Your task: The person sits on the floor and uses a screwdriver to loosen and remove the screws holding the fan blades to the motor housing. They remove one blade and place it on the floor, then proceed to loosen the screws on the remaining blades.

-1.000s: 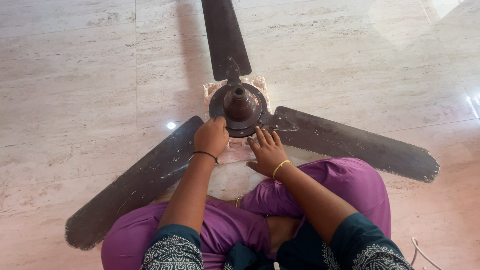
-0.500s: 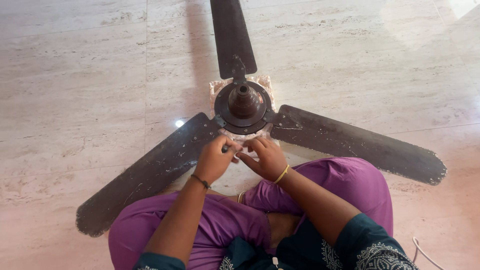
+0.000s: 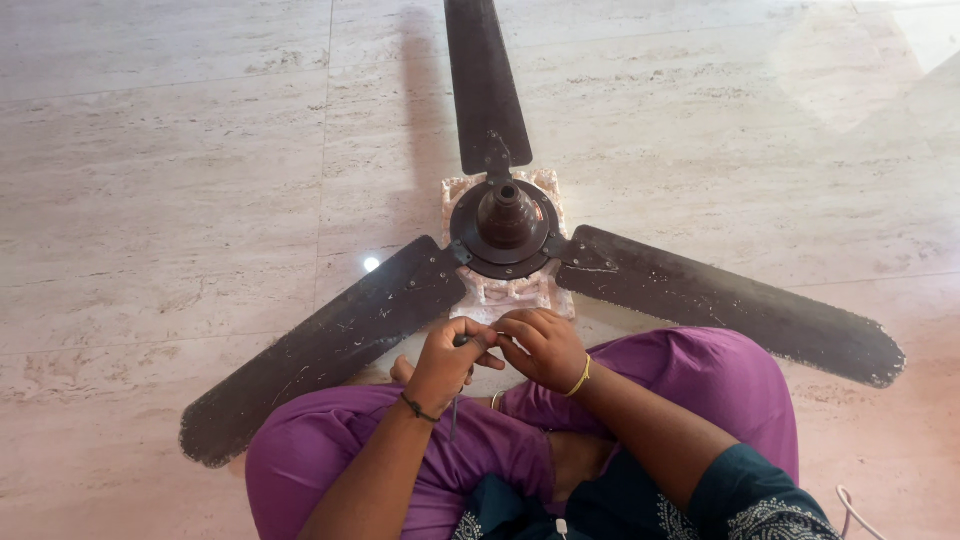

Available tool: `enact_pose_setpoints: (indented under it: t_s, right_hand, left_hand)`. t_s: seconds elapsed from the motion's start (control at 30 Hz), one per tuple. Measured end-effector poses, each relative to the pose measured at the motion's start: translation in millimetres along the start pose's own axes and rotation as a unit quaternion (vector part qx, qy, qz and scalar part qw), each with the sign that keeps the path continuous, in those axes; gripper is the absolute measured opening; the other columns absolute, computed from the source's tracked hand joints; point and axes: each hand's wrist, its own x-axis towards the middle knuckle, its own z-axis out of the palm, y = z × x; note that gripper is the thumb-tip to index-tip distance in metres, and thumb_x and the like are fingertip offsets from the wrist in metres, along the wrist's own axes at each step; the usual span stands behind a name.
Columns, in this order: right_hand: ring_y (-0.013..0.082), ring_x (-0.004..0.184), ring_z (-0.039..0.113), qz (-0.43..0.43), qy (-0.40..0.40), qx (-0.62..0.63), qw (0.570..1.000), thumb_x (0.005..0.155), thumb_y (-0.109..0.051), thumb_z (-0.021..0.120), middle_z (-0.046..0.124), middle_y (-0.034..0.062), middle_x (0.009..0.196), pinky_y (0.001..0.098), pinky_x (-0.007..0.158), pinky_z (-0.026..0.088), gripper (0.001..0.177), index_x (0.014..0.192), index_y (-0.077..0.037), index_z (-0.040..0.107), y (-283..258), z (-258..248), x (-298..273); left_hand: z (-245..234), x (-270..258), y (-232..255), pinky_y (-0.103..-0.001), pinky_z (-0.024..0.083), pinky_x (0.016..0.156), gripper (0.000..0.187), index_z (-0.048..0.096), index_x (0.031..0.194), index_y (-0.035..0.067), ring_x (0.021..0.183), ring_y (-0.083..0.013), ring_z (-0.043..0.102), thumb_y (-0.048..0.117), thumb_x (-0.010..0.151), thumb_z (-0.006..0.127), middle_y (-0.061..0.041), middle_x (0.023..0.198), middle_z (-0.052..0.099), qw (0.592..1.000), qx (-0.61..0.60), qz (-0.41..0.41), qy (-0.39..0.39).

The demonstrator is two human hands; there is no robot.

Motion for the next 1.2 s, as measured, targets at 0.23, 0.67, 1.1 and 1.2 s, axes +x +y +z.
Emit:
enact_pose_setpoints:
  t_s: [0.23, 0.67, 1.1, 1.2]
  right_hand:
    - [0.0287, 0.088, 0.071, 0.048, -0.014, 0.032, 0.998, 0.09, -0.005, 0.072, 0.071, 0.0095, 0.104, 0.0389, 0.073, 0.055, 0.03, 0.117, -0.006, 0.061, 8.1, 12.2, -10.7]
    - [0.0286, 0.087, 0.072, 0.095, -0.041, 0.058, 0.993, 0.094, -0.004, 0.068, 0.069, 0.0129, 0.109, 0.0393, 0.072, 0.057, 0.028, 0.12, -0.004, 0.057, 16.3, 20.6, -13.7]
    - [0.0264, 0.088, 0.071, 0.077, -0.089, 0.024, 0.993, 0.087, -0.011, 0.075, 0.071, 0.008, 0.104, 0.0386, 0.074, 0.055, 0.023, 0.107, -0.007, 0.065, 13.7, 20.6, -12.0]
    - [0.0272, 0.09, 0.071, 0.055, -0.076, 0.021, 0.995, 0.087, -0.011, 0.075, 0.071, 0.0083, 0.104, 0.038, 0.075, 0.056, 0.024, 0.108, -0.007, 0.064, 15.3, 21.9, -13.0]
  left_hand:
    - [5.4, 10.0, -2.8, -0.019, 0.037, 0.041, 0.025, 0.063, 0.109, 0.003, 0.075, -0.0121, 0.078, 0.026, 0.098, 0.065, -0.007, 0.102, 0.077, 1.0, 0.002, 0.005, -0.015]
    - [4.8, 23.5, -9.3, -0.02, 0.04, 0.046, 0.017, 0.068, 0.102, 0.008, 0.081, -0.0065, 0.073, 0.021, 0.092, 0.067, -0.002, 0.09, 0.074, 0.999, -0.03, 0.022, 0.028]
    - [4.3, 36.6, -25.5, -0.022, 0.039, 0.044, 0.005, 0.058, 0.082, 0.012, 0.059, -0.0042, 0.052, 0.012, 0.081, 0.063, 0.0, 0.07, 0.058, 0.997, -0.046, 0.028, 0.063]
    - [4.8, 36.9, -27.1, -0.022, 0.038, 0.044, 0.002, 0.059, 0.082, 0.013, 0.058, -0.0052, 0.05, 0.013, 0.082, 0.061, 0.001, 0.07, 0.059, 0.997, -0.045, 0.009, 0.057]
